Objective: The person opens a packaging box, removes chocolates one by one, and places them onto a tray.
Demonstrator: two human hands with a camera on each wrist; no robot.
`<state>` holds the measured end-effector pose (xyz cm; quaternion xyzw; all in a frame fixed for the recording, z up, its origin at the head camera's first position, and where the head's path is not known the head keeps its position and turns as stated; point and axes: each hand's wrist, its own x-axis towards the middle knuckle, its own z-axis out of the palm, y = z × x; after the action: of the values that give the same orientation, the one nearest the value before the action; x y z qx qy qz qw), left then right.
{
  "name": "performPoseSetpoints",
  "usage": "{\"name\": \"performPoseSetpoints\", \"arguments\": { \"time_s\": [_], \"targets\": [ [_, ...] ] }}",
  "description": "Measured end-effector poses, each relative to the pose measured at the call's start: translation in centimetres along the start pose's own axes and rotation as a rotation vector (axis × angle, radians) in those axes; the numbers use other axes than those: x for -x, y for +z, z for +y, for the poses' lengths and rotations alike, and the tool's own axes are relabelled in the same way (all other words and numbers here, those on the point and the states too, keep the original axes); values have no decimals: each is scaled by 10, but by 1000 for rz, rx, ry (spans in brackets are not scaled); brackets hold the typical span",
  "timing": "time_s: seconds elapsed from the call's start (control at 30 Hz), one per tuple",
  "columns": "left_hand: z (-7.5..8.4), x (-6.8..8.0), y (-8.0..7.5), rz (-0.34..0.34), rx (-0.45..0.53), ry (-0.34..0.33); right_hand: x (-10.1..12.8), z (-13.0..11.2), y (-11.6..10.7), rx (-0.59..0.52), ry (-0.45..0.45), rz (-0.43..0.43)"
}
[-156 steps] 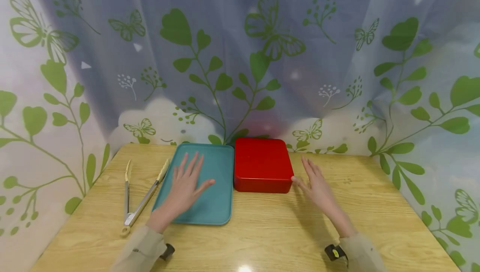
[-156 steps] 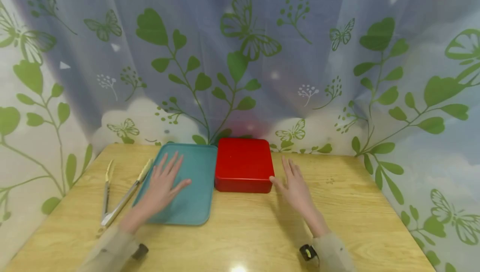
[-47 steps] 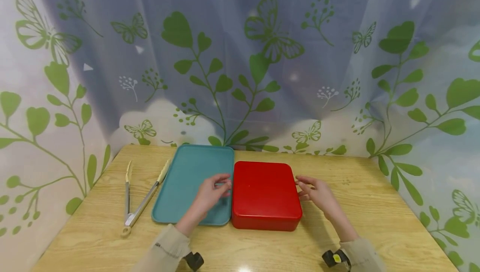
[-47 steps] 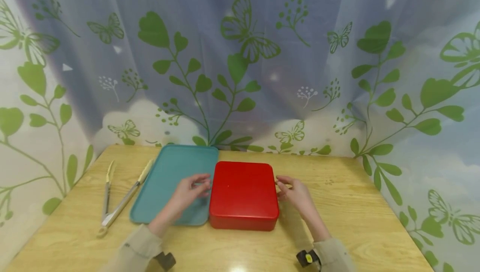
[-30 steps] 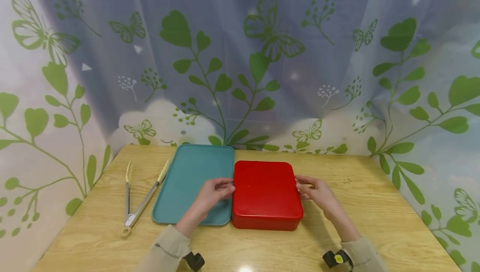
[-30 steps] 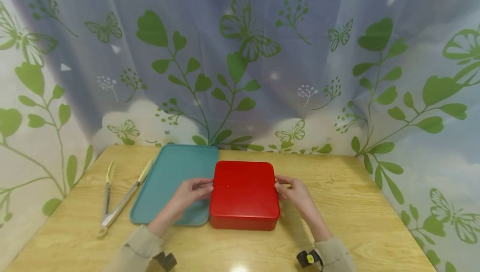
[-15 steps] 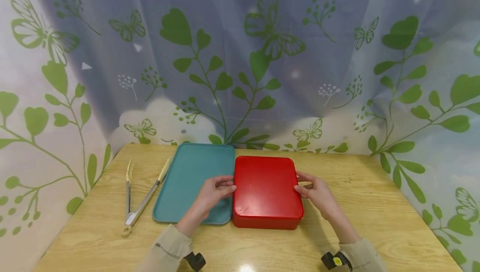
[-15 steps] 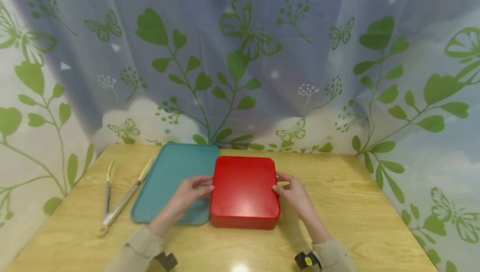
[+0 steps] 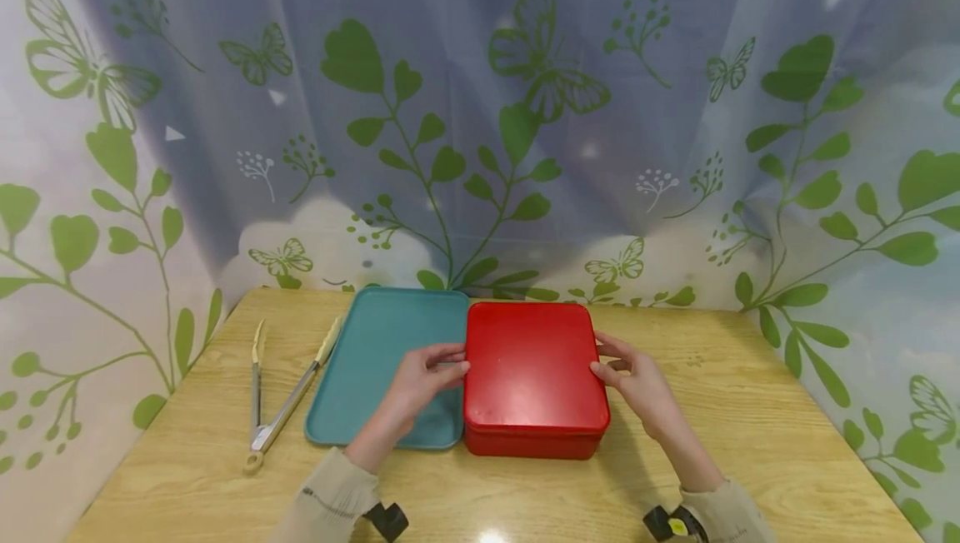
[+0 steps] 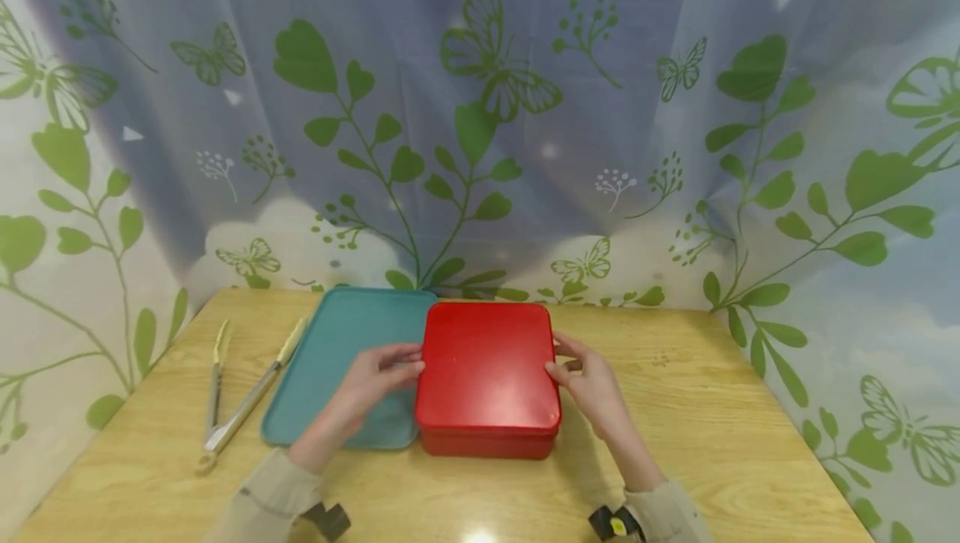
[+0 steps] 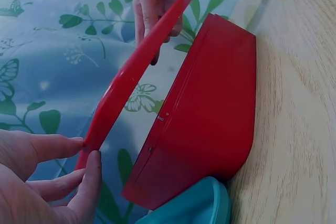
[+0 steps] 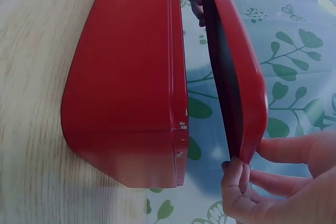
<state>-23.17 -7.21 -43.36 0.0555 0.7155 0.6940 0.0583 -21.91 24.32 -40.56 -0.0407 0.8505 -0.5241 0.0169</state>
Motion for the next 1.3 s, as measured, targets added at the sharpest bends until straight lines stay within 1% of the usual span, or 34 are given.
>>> {"name": "performPoseSetpoints", "arguments": {
  "time_s": [0.07,0.17,0.27,0.3,0.4,0.5,0.6,0.7,0.77,0.87,1.0,1.07,1.2,1.3],
  "targets": [
    [1,0,-1,-3,-4,14,0,0,0,-14,-16,4],
    [3,0,-2,-6,-16,56,0,-1,-1,-34,-45,8],
    [3,0,-3,0,-52,127,2,-4,-1,-59,-56,8],
    [3,-1,-3,4,-72,162,2,-5,-2,-67,-56,7],
    [2,-2,-4,45,-141,283,5,-10,-3,-93,-54,-2],
    [3,-4,-6,108,-200,390,8,-15,-4,-109,-73,-9],
    [5,-4,-8,165,-242,459,10,-17,-4,-102,-113,-5],
    [8,-3,-9,212,-278,521,11,-18,-2,-57,-182,22],
    [9,-3,-9,239,-298,566,10,-17,1,3,-239,66],
    [10,-4,-10,272,-327,639,9,-15,5,90,-337,164],
    [10,-4,-11,289,-365,747,8,-13,7,181,-426,306],
    [11,-4,-11,292,-375,792,9,-13,8,201,-462,354],
    [12,-3,-11,288,-343,830,10,-14,7,230,-528,412],
    [15,-3,-10,281,-300,826,10,-15,7,264,-565,449]
  ]
}}
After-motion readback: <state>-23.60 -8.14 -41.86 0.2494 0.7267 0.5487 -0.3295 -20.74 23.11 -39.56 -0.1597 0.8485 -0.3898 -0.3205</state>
